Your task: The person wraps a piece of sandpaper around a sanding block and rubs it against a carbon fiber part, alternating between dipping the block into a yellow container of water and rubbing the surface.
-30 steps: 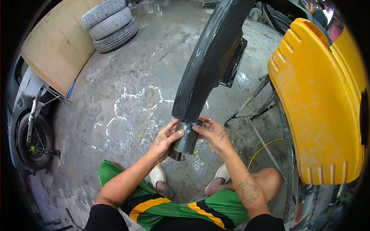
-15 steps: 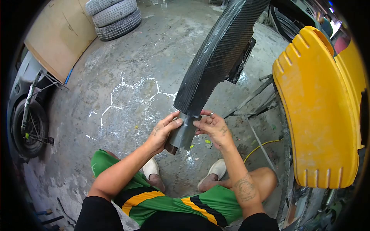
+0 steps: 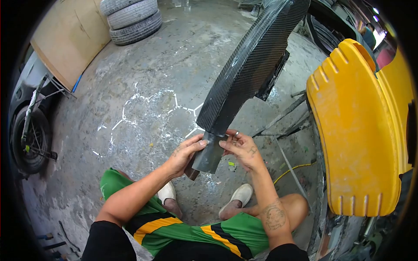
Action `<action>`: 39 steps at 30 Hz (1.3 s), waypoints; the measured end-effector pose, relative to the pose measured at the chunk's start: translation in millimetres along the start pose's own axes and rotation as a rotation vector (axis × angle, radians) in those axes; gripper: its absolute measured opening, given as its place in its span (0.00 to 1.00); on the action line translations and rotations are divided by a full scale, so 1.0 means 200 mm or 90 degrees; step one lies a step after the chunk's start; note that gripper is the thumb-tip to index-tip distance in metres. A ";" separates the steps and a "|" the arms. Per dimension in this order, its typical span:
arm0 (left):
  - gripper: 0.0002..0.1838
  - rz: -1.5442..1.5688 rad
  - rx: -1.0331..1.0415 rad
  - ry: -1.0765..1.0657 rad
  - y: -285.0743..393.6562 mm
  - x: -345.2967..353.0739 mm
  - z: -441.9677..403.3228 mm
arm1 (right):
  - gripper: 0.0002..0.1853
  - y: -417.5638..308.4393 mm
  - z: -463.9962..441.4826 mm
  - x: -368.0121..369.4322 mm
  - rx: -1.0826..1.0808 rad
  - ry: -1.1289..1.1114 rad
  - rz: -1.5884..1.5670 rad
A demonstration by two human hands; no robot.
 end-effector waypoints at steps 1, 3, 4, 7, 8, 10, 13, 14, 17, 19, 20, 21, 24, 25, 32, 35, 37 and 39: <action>0.33 -0.016 0.009 -0.023 0.00 0.00 0.00 | 0.28 -0.01 0.00 -0.01 -0.005 -0.011 0.030; 0.34 -0.002 0.009 -0.013 -0.01 0.00 -0.01 | 0.27 -0.02 0.00 -0.01 -0.023 0.012 0.029; 0.36 0.009 0.009 -0.001 -0.01 -0.01 -0.01 | 0.26 -0.02 0.00 -0.01 -0.041 0.035 0.024; 0.39 0.017 0.077 -0.015 -0.02 -0.05 -0.07 | 0.24 0.02 -0.02 -0.02 -0.016 0.082 -0.077; 0.39 0.019 0.079 -0.012 -0.03 -0.07 -0.08 | 0.24 0.02 -0.01 -0.02 -0.015 0.078 -0.075; 0.36 -0.045 0.069 0.041 0.01 -0.02 -0.04 | 0.21 0.02 0.00 0.00 0.022 0.059 -0.100; 0.39 -0.080 0.056 0.036 0.02 -0.02 -0.02 | 0.22 0.01 -0.01 -0.01 0.003 0.078 -0.039; 0.40 -0.094 0.060 0.035 0.01 -0.02 -0.02 | 0.22 0.02 -0.02 -0.03 0.004 0.080 -0.038; 0.41 -0.063 0.011 0.054 0.01 -0.03 -0.02 | 0.24 0.05 -0.03 -0.03 0.017 0.020 0.034; 0.41 -0.092 0.032 0.055 0.01 -0.01 -0.01 | 0.26 0.05 -0.02 0.01 -0.031 0.038 0.075; 0.42 -0.122 0.053 0.055 0.02 -0.01 0.00 | 0.26 0.04 -0.01 0.02 -0.032 0.038 0.075; 0.42 -0.123 0.054 0.055 0.01 -0.02 -0.01 | 0.29 0.02 0.00 0.04 -0.013 0.053 0.033; 0.42 -0.127 0.078 0.039 0.01 -0.04 -0.04 | 0.34 0.04 0.01 0.02 0.046 0.042 -0.035; 0.41 -0.116 0.073 0.059 0.01 -0.05 -0.04 | 0.36 0.06 0.00 0.02 0.086 0.016 -0.059; 0.33 -0.064 0.040 -0.033 0.00 -0.01 -0.03 | 0.40 0.00 0.01 0.02 0.020 0.048 0.037; 0.31 -0.055 0.022 -0.034 0.00 -0.01 -0.02 | 0.41 -0.01 0.00 0.02 0.011 0.025 0.042; 0.30 -0.041 0.009 -0.034 0.00 0.00 -0.01 | 0.40 -0.02 0.00 0.01 0.003 0.017 0.071; 0.30 -0.027 -0.004 -0.035 0.00 0.00 -0.01 | 0.39 -0.01 -0.01 0.00 0.009 0.010 0.078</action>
Point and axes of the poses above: each hand's wrist, its own z-axis away from the middle knuckle, its own x-axis out of the palm, y = z × x, the point moved 3 cm from there along -z, towards the middle knuckle, and after that the axes turned 9 degrees about y, right-handed, at the moved point
